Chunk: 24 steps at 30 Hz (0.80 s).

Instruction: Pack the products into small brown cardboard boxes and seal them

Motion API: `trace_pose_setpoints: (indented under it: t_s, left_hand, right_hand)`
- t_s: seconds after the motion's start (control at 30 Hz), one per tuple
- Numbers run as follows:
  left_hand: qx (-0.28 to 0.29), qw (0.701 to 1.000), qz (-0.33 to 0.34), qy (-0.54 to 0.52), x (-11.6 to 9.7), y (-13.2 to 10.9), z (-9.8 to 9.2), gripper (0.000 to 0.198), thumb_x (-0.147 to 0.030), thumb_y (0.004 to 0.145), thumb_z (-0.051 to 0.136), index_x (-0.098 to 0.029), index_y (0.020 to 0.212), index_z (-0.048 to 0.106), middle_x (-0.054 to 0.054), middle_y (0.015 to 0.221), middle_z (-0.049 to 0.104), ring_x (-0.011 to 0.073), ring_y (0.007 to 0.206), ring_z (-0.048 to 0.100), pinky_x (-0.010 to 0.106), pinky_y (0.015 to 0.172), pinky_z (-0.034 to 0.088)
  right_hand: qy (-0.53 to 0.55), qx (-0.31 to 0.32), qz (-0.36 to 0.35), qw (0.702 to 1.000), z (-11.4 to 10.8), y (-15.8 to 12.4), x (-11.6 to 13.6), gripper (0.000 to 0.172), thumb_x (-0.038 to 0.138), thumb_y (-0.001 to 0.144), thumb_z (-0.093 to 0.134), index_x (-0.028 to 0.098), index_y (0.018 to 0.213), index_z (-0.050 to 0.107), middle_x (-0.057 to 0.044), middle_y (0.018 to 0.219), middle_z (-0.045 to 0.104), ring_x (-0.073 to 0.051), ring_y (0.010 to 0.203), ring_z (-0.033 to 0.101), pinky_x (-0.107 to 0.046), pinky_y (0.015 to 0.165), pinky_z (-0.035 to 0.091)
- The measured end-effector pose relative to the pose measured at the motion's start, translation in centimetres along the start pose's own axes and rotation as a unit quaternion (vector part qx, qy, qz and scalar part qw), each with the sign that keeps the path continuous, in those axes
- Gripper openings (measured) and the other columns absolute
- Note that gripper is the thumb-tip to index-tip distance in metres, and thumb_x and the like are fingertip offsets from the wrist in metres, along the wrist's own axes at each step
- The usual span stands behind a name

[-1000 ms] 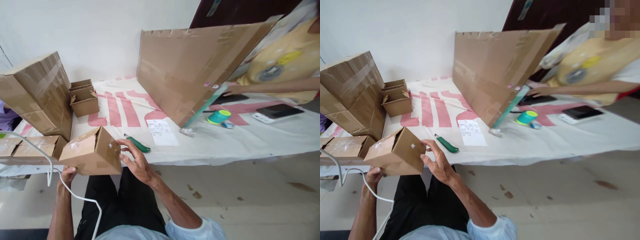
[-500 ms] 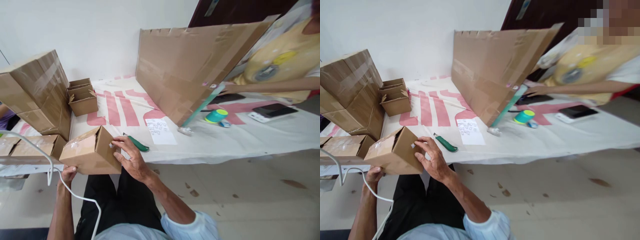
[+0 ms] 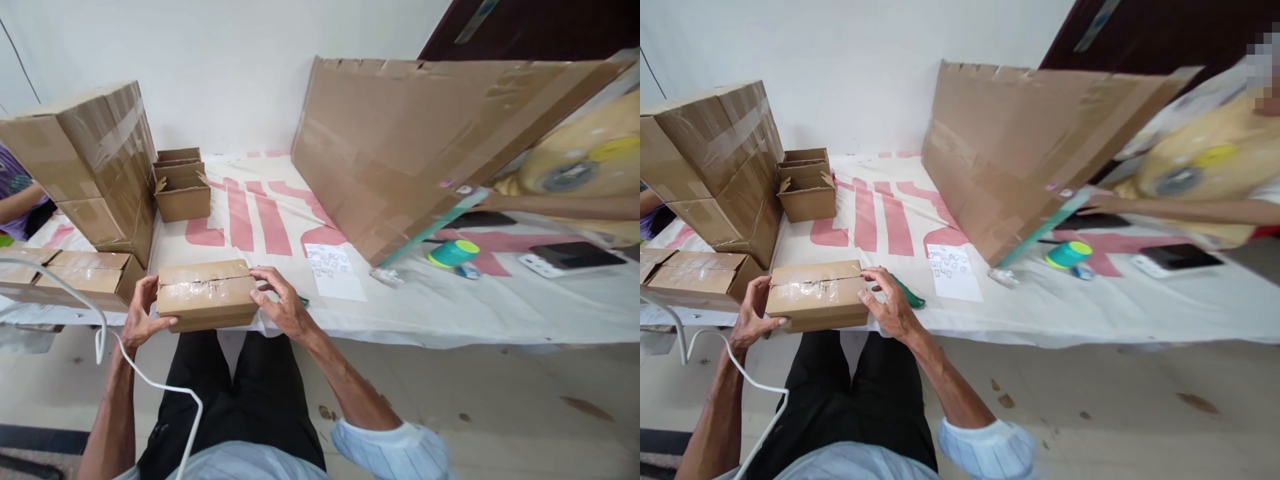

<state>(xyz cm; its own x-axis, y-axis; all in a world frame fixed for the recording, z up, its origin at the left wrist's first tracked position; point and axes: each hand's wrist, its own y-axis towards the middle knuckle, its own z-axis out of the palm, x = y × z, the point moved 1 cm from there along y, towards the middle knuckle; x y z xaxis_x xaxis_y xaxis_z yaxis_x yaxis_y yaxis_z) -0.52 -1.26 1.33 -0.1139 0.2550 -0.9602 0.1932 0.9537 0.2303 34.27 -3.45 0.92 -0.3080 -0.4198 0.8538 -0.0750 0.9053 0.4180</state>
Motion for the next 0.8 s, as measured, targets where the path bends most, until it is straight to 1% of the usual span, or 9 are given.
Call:
trace_pose_setpoints:
  t_s: [0.1, 0.17, 0.33, 0.4, 0.47, 0.53, 0.63, 0.7, 0.8]
  left_hand:
    - [-0.004, 1.0, -0.002, 0.009, 0.0, 0.2, -0.2, 0.094, -0.04, 0.054, 0.105, -0.027, 0.13, 0.051, 0.016, 0.154, 0.056, 0.0373, 0.149, 0.051, 0.046, 0.118, 0.045]
    - [-0.002, 1.0, -0.002, 0.018, 0.0, 0.3, -0.1, 0.09, -0.038, 0.053, 0.105, -0.027, 0.126, 0.053, 0.016, 0.155, 0.055, 0.0372, 0.146, 0.053, 0.044, 0.115, 0.047]
    - [0.006, 0.999, 0.003, 0.039, -0.2, 0.1, 0.2, 0.084, -0.037, 0.056, 0.102, -0.025, 0.125, 0.056, 0.017, 0.157, 0.053, 0.0391, 0.145, 0.054, 0.046, 0.112, 0.049]
    - [0.008, 0.999, 0.003, 0.048, -0.4, 0.0, 0.4, 0.082, -0.038, 0.057, 0.102, -0.025, 0.126, 0.058, 0.016, 0.158, 0.052, 0.0398, 0.145, 0.053, 0.047, 0.113, 0.049]
    - [0.011, 0.998, 0.006, 0.056, -0.5, -0.2, 0.5, 0.082, -0.038, 0.058, 0.101, -0.025, 0.128, 0.06, 0.016, 0.158, 0.053, 0.0402, 0.144, 0.054, 0.048, 0.111, 0.049]
    - [0.015, 0.998, 0.011, 0.066, -0.5, -0.3, 0.7, 0.082, -0.038, 0.06, 0.1, -0.025, 0.131, 0.061, 0.015, 0.156, 0.054, 0.0405, 0.144, 0.054, 0.048, 0.11, 0.049]
    - [0.026, 0.996, 0.017, 0.084, -0.6, -0.5, 0.8, 0.083, -0.038, 0.062, 0.098, -0.027, 0.134, 0.06, 0.015, 0.156, 0.054, 0.0407, 0.145, 0.052, 0.05, 0.111, 0.048]
    - [0.029, 0.995, 0.018, 0.092, -0.6, -0.5, 0.9, 0.084, -0.039, 0.063, 0.098, -0.027, 0.136, 0.059, 0.015, 0.155, 0.053, 0.0407, 0.145, 0.052, 0.05, 0.111, 0.048]
    - [0.027, 0.995, 0.02, 0.097, -0.8, -0.7, 1.0, 0.085, -0.038, 0.063, 0.097, -0.027, 0.137, 0.058, 0.014, 0.151, 0.055, 0.0405, 0.143, 0.053, 0.051, 0.111, 0.049]
  right_hand:
    - [-0.074, 0.005, -0.017, 0.997, -1.5, 0.6, -0.6, 0.034, 0.048, 0.105, 0.054, 0.024, 0.125, 0.069, -0.011, 0.132, 0.07, -0.028, 0.122, 0.067, -0.044, 0.097, 0.059]
    - [-0.177, -0.004, 0.016, 0.984, -2.8, 0.7, -2.1, 0.033, 0.045, 0.107, 0.051, 0.023, 0.122, 0.069, -0.013, 0.126, 0.071, -0.029, 0.119, 0.067, -0.045, 0.096, 0.057]
    - [-0.443, 0.097, 0.167, 0.875, -4.3, -0.5, -6.7, 0.023, 0.036, 0.1, 0.062, 0.019, 0.115, 0.066, -0.017, 0.115, 0.069, -0.033, 0.111, 0.064, -0.042, 0.09, 0.051]
    - [-0.47, 0.133, 0.17, 0.856, -4.1, -0.9, -7.7, 0.017, 0.031, 0.1, 0.059, 0.019, 0.111, 0.065, -0.016, 0.113, 0.068, -0.032, 0.109, 0.063, -0.04, 0.089, 0.049]
    - [-0.47, 0.116, 0.162, 0.86, -4.2, -0.9, -8.0, 0.017, 0.028, 0.1, 0.052, 0.019, 0.106, 0.065, -0.014, 0.108, 0.067, -0.03, 0.102, 0.063, -0.039, 0.084, 0.048]
    - [-0.445, 0.04, 0.153, 0.881, -4.8, -0.4, -7.1, 0.023, 0.028, 0.1, 0.045, 0.019, 0.105, 0.065, -0.014, 0.103, 0.066, -0.029, 0.094, 0.063, -0.038, 0.079, 0.049]
    - [-0.339, -0.059, 0.109, 0.932, -5.7, 1.4, -3.2, 0.032, 0.034, 0.101, 0.041, 0.019, 0.11, 0.068, -0.011, 0.094, 0.069, -0.028, 0.086, 0.064, -0.039, 0.075, 0.051]
    - [-0.242, -0.015, 0.065, 0.968, -5.4, 3.0, 0.6, 0.035, 0.042, 0.104, 0.046, 0.021, 0.116, 0.071, -0.006, 0.088, 0.072, -0.025, 0.079, 0.065, -0.036, 0.07, 0.052]
    - [-0.183, 0.118, -0.018, 0.976, -3.4, 5.2, 6.5, 0.029, 0.044, 0.102, 0.058, 0.024, 0.11, 0.078, -0.004, 0.093, 0.078, -0.022, 0.078, 0.068, -0.032, 0.07, 0.053]
